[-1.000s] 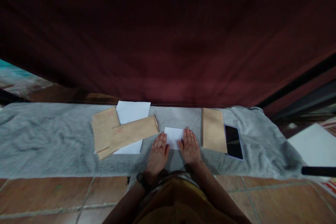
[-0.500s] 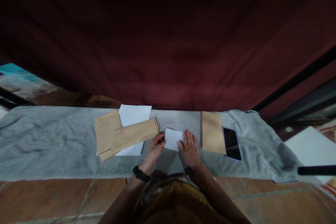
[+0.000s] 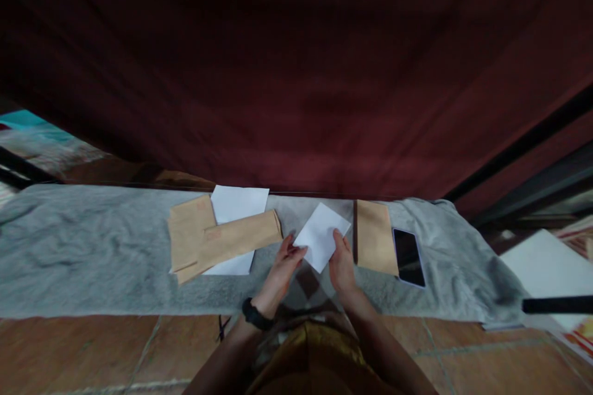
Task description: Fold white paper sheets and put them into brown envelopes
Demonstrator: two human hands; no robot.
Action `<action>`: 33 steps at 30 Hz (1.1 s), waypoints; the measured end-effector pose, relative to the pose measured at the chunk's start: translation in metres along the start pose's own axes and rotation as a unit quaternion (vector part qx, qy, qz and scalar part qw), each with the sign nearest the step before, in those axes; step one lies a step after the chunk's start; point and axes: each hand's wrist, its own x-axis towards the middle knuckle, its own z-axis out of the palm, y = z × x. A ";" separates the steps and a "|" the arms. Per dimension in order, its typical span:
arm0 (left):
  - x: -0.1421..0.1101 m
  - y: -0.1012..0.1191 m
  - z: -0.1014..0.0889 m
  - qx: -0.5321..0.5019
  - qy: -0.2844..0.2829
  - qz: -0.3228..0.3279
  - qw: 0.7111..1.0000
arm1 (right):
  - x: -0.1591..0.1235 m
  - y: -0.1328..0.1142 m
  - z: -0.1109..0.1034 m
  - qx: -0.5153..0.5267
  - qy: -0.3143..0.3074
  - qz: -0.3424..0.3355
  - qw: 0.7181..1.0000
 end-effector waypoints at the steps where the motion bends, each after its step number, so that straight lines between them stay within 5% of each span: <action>1: 0.001 -0.007 -0.002 -0.001 -0.015 -0.009 1.000 | -0.001 0.003 0.000 0.035 0.009 0.032 0.999; 6: 0.023 -0.015 -0.019 0.100 -0.040 0.062 0.992 | -0.005 0.023 -0.023 0.040 0.041 0.088 0.994; 11: 0.052 0.001 -0.030 0.297 -0.009 0.168 0.940 | -0.008 0.043 -0.056 -0.147 -0.023 0.030 0.988; 14: 0.054 0.000 -0.026 0.419 -0.005 0.217 0.882 | -0.017 0.049 -0.062 -0.298 -0.055 -0.045 0.952; 18: 0.039 -0.013 -0.017 0.581 0.037 0.283 0.762 | -0.022 0.048 -0.062 -0.467 -0.050 -0.115 0.875; 22: 0.025 -0.030 -0.003 0.642 0.047 0.360 0.675 | -0.012 0.042 -0.051 -0.461 -0.075 -0.136 0.874; 26: 0.026 -0.053 0.012 0.644 -0.037 0.406 0.647 | -0.007 0.043 -0.023 -0.403 -0.151 -0.168 0.887; 33: 0.030 -0.068 0.012 0.673 -0.030 0.393 0.626 | -0.014 0.060 -0.021 -0.503 -0.156 -0.222 0.821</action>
